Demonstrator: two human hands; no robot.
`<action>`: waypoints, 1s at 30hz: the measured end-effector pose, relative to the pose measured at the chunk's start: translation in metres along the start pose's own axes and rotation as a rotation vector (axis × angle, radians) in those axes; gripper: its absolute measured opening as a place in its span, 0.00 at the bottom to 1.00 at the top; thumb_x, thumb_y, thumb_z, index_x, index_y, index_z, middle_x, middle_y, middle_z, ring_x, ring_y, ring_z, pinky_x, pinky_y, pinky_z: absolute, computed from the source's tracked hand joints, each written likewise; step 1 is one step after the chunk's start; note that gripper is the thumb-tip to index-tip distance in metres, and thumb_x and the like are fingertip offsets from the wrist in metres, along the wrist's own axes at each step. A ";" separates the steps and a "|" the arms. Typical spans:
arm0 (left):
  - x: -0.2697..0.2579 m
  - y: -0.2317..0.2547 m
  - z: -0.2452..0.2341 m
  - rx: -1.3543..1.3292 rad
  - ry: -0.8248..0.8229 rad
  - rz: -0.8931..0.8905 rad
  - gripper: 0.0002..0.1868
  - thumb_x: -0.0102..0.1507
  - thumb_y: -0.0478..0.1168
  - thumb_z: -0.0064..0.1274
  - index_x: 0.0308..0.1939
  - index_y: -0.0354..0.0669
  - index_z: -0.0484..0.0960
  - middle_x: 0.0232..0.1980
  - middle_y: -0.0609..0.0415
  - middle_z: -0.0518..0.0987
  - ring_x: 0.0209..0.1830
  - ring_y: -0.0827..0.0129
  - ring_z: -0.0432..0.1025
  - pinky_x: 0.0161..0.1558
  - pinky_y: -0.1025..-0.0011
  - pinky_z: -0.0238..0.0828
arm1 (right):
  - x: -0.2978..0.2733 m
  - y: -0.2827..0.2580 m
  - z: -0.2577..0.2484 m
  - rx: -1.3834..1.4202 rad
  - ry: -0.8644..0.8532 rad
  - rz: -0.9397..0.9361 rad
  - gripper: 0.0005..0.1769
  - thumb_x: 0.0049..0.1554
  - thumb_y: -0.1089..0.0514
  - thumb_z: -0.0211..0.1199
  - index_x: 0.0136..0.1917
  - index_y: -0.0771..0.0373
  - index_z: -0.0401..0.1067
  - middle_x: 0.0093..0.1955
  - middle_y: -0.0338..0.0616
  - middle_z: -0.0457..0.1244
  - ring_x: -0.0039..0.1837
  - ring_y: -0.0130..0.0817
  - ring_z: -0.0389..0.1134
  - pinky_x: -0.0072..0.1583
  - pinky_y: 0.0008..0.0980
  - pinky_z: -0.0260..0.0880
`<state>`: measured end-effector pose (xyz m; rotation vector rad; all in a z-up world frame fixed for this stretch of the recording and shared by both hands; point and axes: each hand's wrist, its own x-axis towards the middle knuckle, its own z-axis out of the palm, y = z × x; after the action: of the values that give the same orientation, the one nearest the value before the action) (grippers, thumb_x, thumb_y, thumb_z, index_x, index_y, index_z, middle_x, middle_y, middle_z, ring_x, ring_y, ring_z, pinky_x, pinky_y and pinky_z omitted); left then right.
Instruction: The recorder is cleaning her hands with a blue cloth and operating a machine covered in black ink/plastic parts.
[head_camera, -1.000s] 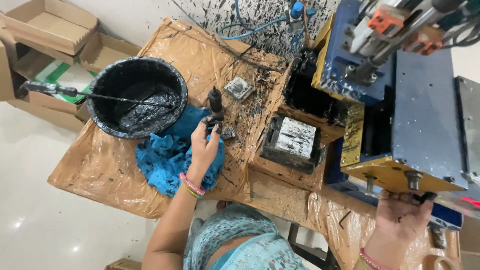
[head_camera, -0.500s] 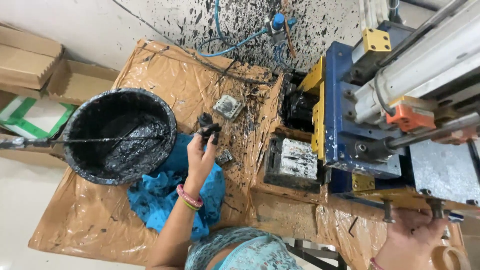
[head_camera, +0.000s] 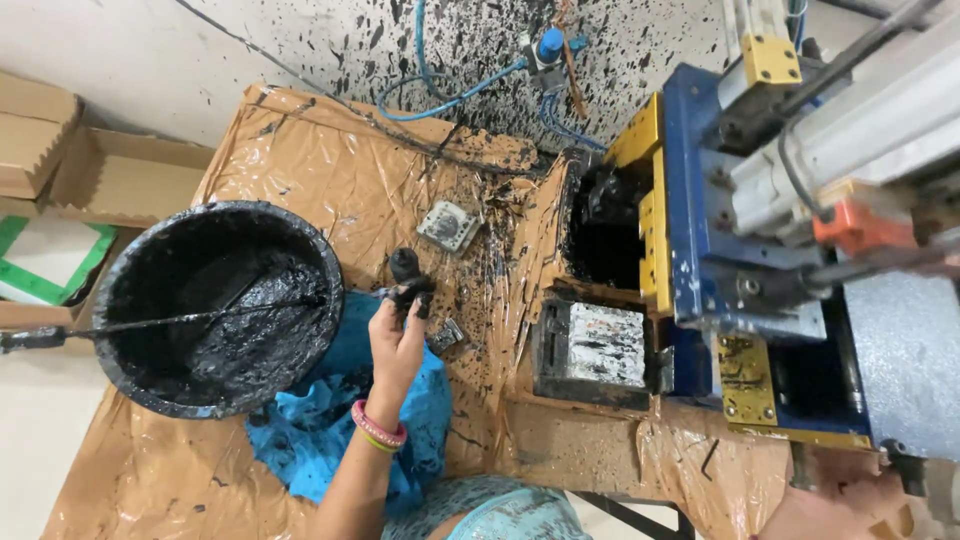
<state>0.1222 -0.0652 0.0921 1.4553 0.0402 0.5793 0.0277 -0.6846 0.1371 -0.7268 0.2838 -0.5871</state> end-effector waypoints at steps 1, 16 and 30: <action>0.000 0.006 0.006 -0.021 -0.014 -0.028 0.11 0.70 0.30 0.48 0.55 0.32 0.80 0.40 0.62 0.77 0.37 0.82 0.65 0.38 0.80 0.65 | -0.007 -0.006 0.005 0.003 0.002 -0.003 0.17 0.70 0.43 0.57 0.63 0.56 0.71 0.59 0.41 0.66 0.60 0.36 0.68 0.60 0.39 0.71; 0.075 0.054 0.116 0.283 -0.299 0.037 0.19 0.72 0.48 0.41 0.44 0.35 0.81 0.30 0.52 0.77 0.26 0.67 0.66 0.29 0.66 0.62 | -0.179 0.148 0.074 -0.464 0.016 0.141 0.12 0.67 0.54 0.56 0.57 0.65 0.70 0.49 0.42 0.65 0.47 0.28 0.64 0.48 0.26 0.69; 0.136 0.020 0.190 0.212 -0.523 -0.117 0.21 0.61 0.51 0.59 0.31 0.32 0.83 0.22 0.41 0.81 0.21 0.58 0.73 0.27 0.61 0.69 | -0.021 0.285 0.260 -1.076 -0.416 -0.225 0.21 0.66 0.50 0.65 0.61 0.70 0.70 0.53 0.43 0.71 0.52 0.29 0.71 0.54 0.28 0.70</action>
<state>0.3023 -0.1866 0.1807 1.7598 -0.2292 0.0876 0.2388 -0.3618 0.1272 -1.9103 0.1093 -0.4501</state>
